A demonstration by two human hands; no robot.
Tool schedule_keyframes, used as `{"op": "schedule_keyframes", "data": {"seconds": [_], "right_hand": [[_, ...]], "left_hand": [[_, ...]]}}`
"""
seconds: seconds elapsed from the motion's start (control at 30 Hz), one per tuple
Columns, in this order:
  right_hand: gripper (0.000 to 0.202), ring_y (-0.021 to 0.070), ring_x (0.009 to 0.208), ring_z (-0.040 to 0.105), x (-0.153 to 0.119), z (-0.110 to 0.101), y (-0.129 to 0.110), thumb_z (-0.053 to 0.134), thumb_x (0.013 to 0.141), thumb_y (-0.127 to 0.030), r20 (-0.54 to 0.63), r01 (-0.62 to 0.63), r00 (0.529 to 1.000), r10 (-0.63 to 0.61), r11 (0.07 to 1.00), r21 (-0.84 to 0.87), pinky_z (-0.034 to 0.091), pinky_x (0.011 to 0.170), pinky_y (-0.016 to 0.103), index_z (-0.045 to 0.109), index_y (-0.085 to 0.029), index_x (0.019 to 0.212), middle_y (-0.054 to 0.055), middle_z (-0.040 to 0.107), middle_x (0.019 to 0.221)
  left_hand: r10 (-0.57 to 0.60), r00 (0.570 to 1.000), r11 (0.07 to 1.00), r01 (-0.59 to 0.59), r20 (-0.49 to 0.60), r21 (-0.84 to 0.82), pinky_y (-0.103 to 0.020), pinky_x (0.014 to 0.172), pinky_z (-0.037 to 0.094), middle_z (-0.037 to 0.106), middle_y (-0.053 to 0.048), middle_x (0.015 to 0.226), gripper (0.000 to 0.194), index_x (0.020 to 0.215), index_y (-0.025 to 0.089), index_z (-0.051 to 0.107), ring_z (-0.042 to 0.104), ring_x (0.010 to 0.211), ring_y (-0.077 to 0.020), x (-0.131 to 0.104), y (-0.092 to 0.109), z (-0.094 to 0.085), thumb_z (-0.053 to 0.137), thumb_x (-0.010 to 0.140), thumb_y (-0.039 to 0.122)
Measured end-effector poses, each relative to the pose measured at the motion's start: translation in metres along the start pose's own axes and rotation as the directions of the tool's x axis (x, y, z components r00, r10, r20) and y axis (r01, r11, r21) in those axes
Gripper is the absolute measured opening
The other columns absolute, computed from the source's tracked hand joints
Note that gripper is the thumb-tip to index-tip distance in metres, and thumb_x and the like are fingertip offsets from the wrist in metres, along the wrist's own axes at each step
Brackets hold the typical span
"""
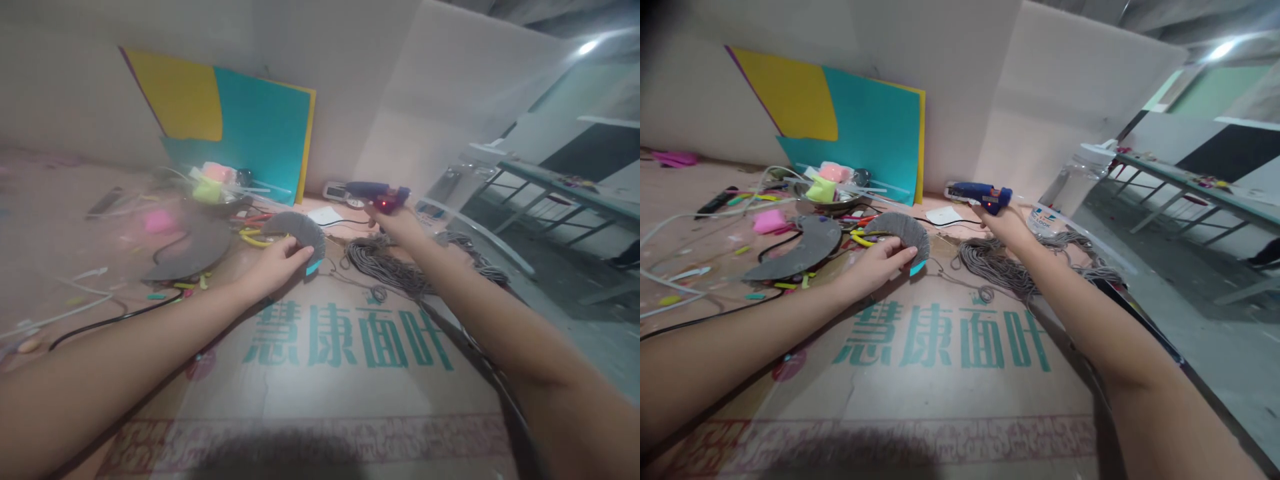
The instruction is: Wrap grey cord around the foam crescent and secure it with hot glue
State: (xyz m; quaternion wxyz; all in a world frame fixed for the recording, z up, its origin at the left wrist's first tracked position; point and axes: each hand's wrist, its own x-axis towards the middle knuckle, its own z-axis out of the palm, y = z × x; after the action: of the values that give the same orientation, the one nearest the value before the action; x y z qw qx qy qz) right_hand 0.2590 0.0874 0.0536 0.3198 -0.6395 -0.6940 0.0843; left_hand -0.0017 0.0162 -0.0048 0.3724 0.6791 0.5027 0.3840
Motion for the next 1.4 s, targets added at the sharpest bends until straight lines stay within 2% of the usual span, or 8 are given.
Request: {"op": "schedule_keyframes", "data": {"seconds": [0.17, 0.33, 0.47, 0.67, 0.8, 0.93, 1.2, 1.4], "right_hand": [[0.027, 0.0219, 0.089, 0.071, -0.073, -0.002, -0.008, 0.065, 0.086, -0.043, 0.089, 0.179, 0.97, -0.227, 0.91, 0.375, 0.055, 0.089, 0.036, 0.072, -0.021, 0.1, 0.005, 0.076, 0.1], [0.028, 0.022, 0.08, 0.072, -0.106, 0.017, -0.001, 0.068, 0.084, -0.047, 0.098, 0.072, 0.985, -0.14, 0.86, 0.506, 0.059, 0.083, 0.039, 0.072, -0.023, 0.098, 0.006, 0.076, 0.1], [0.029, 0.0225, 0.078, 0.072, -0.109, 0.02, 0.003, 0.066, 0.085, -0.048, 0.066, 0.095, 0.988, -0.137, 0.895, 0.436, 0.06, 0.081, 0.04, 0.073, -0.022, 0.095, 0.006, 0.075, 0.094], [0.031, 0.023, 0.086, 0.073, -0.109, 0.013, 0.005, 0.066, 0.086, -0.05, 0.109, 0.1, 0.981, -0.159, 0.904, 0.415, 0.057, 0.089, 0.04, 0.072, -0.022, 0.099, 0.005, 0.076, 0.098], [0.031, 0.0231, 0.086, 0.072, -0.106, 0.013, 0.002, 0.063, 0.088, -0.05, 0.117, 0.059, 0.986, -0.115, 0.913, 0.404, 0.057, 0.089, 0.041, 0.072, -0.022, 0.099, 0.005, 0.076, 0.097], [0.028, 0.0228, 0.083, 0.072, -0.108, 0.013, -0.004, 0.062, 0.088, -0.048, 0.201, -0.004, 0.974, -0.102, 0.883, 0.469, 0.058, 0.085, 0.039, 0.071, -0.022, 0.089, 0.005, 0.076, 0.087], [0.03, 0.0226, 0.088, 0.073, -0.109, 0.01, -0.002, 0.064, 0.086, -0.05, 0.502, -0.061, 0.831, -0.241, 0.857, 0.512, 0.058, 0.084, 0.036, 0.074, -0.021, 0.087, 0.005, 0.076, 0.092], [0.027, 0.0222, 0.094, 0.073, -0.11, 0.011, -0.004, 0.067, 0.084, -0.042, 0.544, -0.021, 0.764, -0.346, 0.83, 0.558, 0.059, 0.086, 0.036, 0.069, -0.021, 0.102, 0.005, 0.076, 0.1]], "left_hand": [[0.0, 0.999, 1.0, -0.001, -0.037, -0.021, -0.027, 0.06, 0.038, 0.056, 0.003, 0.064, 0.031, 0.071, 0.021, 0.047, 0.054, 0.063, -0.0148, 0.0, 0.0, 0.0, 0.052, 0.088, 0.046], [-0.043, 0.999, 0.999, 0.042, -0.026, -0.025, -0.027, 0.062, 0.04, 0.061, 0.002, 0.07, 0.022, 0.078, 0.02, 0.052, 0.057, 0.068, -0.0161, 0.0, 0.003, -0.002, 0.061, 0.082, 0.04], [-0.084, 0.996, 0.989, 0.085, 0.016, -0.125, -0.026, 0.059, 0.041, 0.063, 0.001, 0.07, 0.014, 0.084, 0.018, 0.057, 0.059, 0.067, -0.0155, -0.001, 0.008, -0.003, 0.06, 0.079, 0.031], [-0.181, 0.983, 0.983, 0.181, 0.003, -0.001, -0.024, 0.048, 0.037, 0.065, 0.0, 0.068, 0.032, 0.073, 0.019, 0.055, 0.056, 0.055, -0.0131, -0.004, 0.01, -0.005, 0.06, 0.082, 0.049], [-0.124, 0.992, 0.991, 0.123, -0.012, -0.047, -0.025, 0.057, 0.044, 0.07, -0.003, 0.075, 0.031, 0.082, 0.019, 0.058, 0.066, 0.07, -0.0179, -0.003, 0.005, -0.005, 0.061, 0.083, 0.05], [-0.098, 0.991, 0.99, 0.106, 0.09, -0.097, -0.031, 0.071, 0.05, 0.075, -0.006, 0.082, 0.034, 0.093, 0.016, 0.063, 0.071, 0.081, -0.0228, -0.002, 0.005, -0.004, 0.062, 0.083, 0.049], [-0.141, 0.986, 0.982, 0.151, 0.089, -0.111, -0.031, 0.071, 0.052, 0.076, -0.006, 0.079, 0.031, 0.085, 0.015, 0.065, 0.072, 0.078, -0.023, -0.002, 0.012, -0.006, 0.066, 0.081, 0.046], [-0.092, 0.992, 0.986, 0.102, 0.083, -0.129, -0.034, 0.075, 0.052, 0.076, -0.008, 0.079, 0.039, 0.081, 0.015, 0.066, 0.071, 0.079, -0.0239, 0.002, 0.001, -0.006, 0.066, 0.079, 0.054]]}}
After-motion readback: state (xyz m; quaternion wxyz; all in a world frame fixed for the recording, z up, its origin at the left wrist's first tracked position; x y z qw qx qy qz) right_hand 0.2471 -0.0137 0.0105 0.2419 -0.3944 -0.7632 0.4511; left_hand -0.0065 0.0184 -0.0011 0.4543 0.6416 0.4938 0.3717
